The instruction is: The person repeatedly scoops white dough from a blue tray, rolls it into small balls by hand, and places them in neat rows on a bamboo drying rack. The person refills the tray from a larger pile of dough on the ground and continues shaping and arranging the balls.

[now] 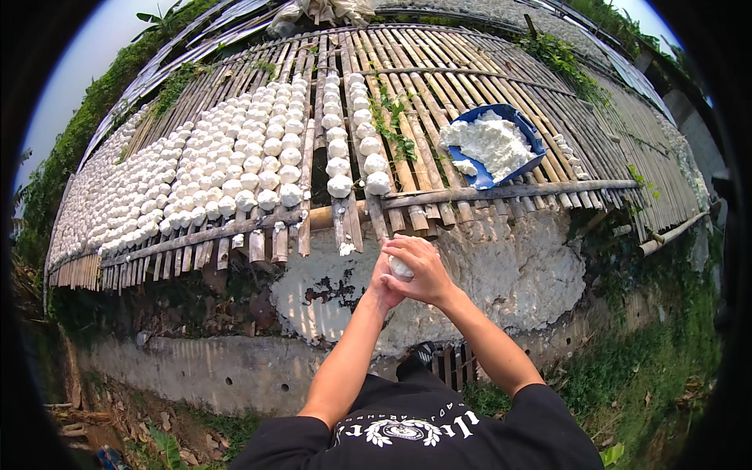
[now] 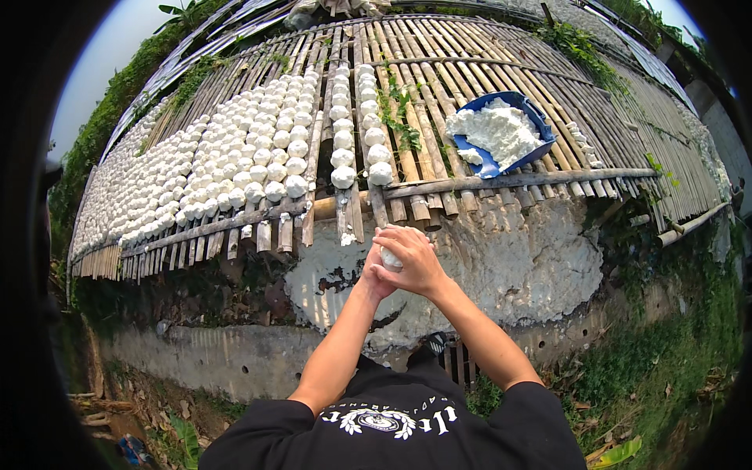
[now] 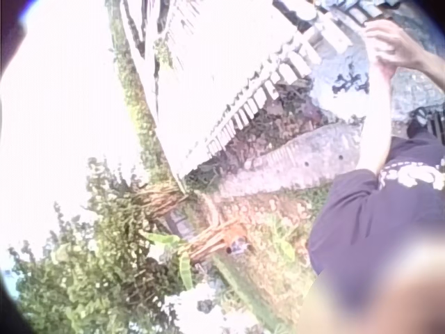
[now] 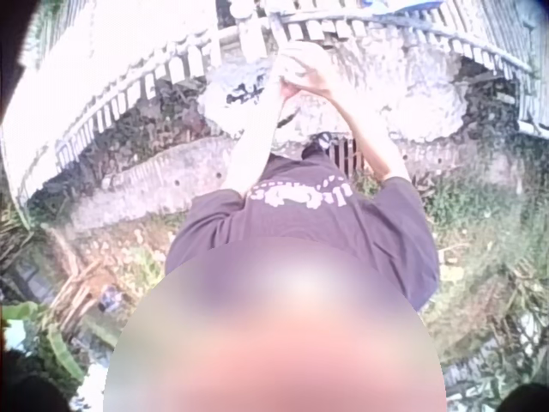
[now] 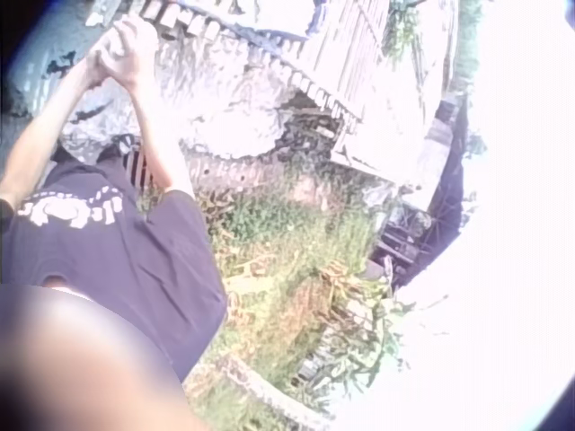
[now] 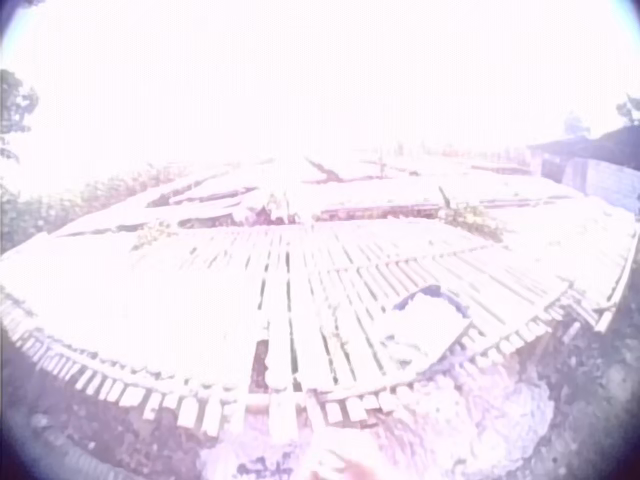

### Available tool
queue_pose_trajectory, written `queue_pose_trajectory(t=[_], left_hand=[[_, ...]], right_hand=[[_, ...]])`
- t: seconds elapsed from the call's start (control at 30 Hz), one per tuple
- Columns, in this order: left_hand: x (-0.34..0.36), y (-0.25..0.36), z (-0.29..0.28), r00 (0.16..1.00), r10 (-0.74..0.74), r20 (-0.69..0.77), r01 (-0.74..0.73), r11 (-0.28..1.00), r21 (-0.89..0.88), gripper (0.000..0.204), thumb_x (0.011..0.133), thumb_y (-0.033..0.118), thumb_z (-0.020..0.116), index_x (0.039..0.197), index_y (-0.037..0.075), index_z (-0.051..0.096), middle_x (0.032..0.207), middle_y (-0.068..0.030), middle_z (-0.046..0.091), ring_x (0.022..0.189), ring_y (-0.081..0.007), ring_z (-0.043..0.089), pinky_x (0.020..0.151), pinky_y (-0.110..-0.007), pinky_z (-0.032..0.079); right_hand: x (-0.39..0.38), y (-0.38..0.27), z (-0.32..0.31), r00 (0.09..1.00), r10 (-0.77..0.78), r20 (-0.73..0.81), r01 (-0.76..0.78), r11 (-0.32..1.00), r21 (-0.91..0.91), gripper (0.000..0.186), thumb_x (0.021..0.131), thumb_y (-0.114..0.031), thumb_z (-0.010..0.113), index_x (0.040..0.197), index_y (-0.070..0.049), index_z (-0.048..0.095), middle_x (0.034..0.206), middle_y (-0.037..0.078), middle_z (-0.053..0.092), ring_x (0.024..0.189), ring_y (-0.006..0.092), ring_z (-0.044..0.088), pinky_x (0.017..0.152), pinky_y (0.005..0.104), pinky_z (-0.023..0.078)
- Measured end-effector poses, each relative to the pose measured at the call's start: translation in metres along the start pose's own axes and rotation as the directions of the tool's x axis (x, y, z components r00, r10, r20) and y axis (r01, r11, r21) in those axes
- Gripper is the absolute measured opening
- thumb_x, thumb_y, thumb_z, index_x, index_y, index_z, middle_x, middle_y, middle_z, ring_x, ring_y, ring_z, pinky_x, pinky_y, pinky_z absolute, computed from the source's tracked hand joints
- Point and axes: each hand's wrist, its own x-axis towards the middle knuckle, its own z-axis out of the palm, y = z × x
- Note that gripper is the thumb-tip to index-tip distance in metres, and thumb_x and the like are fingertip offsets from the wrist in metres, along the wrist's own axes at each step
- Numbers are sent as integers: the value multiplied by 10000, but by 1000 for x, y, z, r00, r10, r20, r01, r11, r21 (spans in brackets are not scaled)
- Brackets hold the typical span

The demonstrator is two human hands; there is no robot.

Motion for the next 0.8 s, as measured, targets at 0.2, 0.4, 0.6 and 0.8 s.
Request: queue_pose_trajectory(t=[0.2,0.4,0.6,0.8], left_hand=[[5,-2,3,989,145,-16,-139,974,180,773,1116,667,215,1508,72,514,1534,-191,550,1470,-374,493,1225,-541,414],[3,3,11,987,150,-57,-144,985,96,795,1109,682,210,1515,61,497,1552,-227,520,1489,-418,455,1243,-565,380],[-2,10,24,996,80,-32,-78,995,55,801,1106,689,211,1525,61,477,1558,-252,504,1498,-448,435,1252,-583,362],[4,-6,-6,836,362,413,-493,827,271,702,1101,637,364,1581,126,409,1563,-123,516,1453,-300,490,1225,-436,395]], right_hand=[[5,-1,-5,946,320,58,-324,942,86,416,843,-243,849,1191,-44,739,1142,162,734,1139,330,694,977,460,559],[12,-2,-1,996,39,-81,-42,999,-35,386,826,-215,850,1157,-57,729,1120,159,707,1124,387,665,995,488,525],[14,-3,0,970,245,8,-242,956,167,291,835,-140,834,1083,-38,721,1114,160,715,1090,361,697,955,453,564],[19,1,-1,996,48,-69,-44,997,64,273,832,-141,815,1077,-43,742,1094,137,727,1045,331,709,924,433,574]])
